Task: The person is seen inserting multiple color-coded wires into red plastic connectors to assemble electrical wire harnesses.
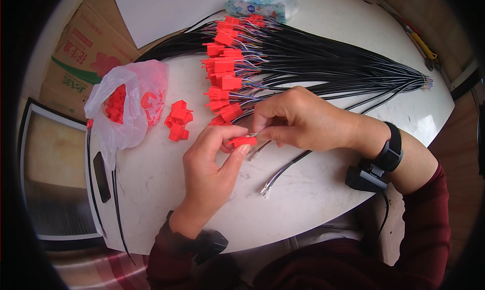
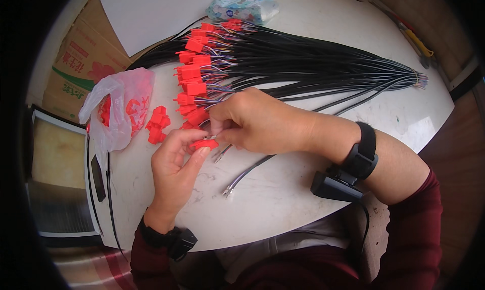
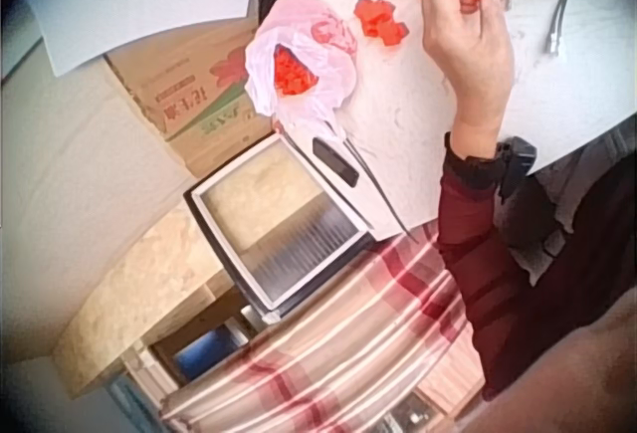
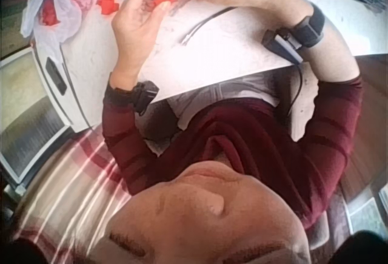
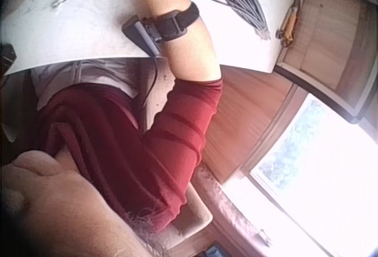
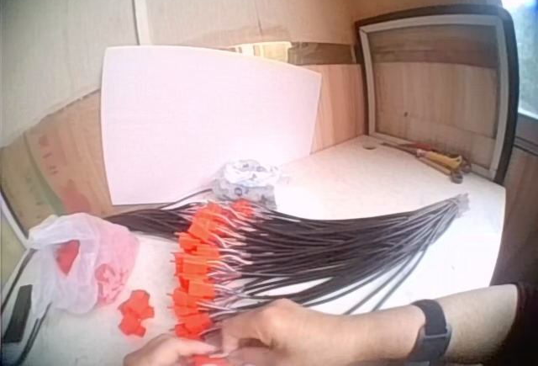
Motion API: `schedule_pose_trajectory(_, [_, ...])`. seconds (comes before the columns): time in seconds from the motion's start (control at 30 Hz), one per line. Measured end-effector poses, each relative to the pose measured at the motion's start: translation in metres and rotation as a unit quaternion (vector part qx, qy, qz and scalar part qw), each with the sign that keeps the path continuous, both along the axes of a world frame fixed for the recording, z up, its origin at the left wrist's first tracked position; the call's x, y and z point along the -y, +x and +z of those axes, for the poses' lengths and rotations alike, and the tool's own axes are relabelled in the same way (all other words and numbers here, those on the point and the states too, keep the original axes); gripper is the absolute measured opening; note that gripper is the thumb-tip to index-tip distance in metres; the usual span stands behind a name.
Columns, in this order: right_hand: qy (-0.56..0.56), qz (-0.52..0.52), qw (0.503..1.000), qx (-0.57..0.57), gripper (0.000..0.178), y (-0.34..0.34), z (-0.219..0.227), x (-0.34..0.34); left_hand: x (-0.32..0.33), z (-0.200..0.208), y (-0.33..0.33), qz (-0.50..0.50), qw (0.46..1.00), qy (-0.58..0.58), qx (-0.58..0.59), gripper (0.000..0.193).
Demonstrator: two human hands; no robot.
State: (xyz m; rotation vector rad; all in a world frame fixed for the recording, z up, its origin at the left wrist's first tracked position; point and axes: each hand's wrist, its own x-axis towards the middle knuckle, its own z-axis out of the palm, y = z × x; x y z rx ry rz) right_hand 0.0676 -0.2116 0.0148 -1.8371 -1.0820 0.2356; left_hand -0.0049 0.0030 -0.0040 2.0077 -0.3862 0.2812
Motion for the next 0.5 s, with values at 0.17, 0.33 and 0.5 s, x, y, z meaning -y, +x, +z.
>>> schedule_pose_trajectory(0.17, [-0.007,-0.017,0.988,-0.156,0.006,0.0009,0.0039,0.0025,0.0,0.0014,0.0028,-0.004,1.0,-0.019,0.001,0.023])
schedule_pose_trajectory(0.33, [-0.015,-0.011,0.989,-0.15,0.009,0.0033,0.0068,0.0028,-0.0021,0.0021,0.0012,-0.003,0.999,-0.037,-0.01,0.021])
schedule_pose_trajectory(0.5, [0.004,0.001,0.999,-0.054,0.01,0.0042,0.0,0.0041,-0.0001,-0.0015,0.0014,-0.004,0.998,-0.048,-0.03,0.021])
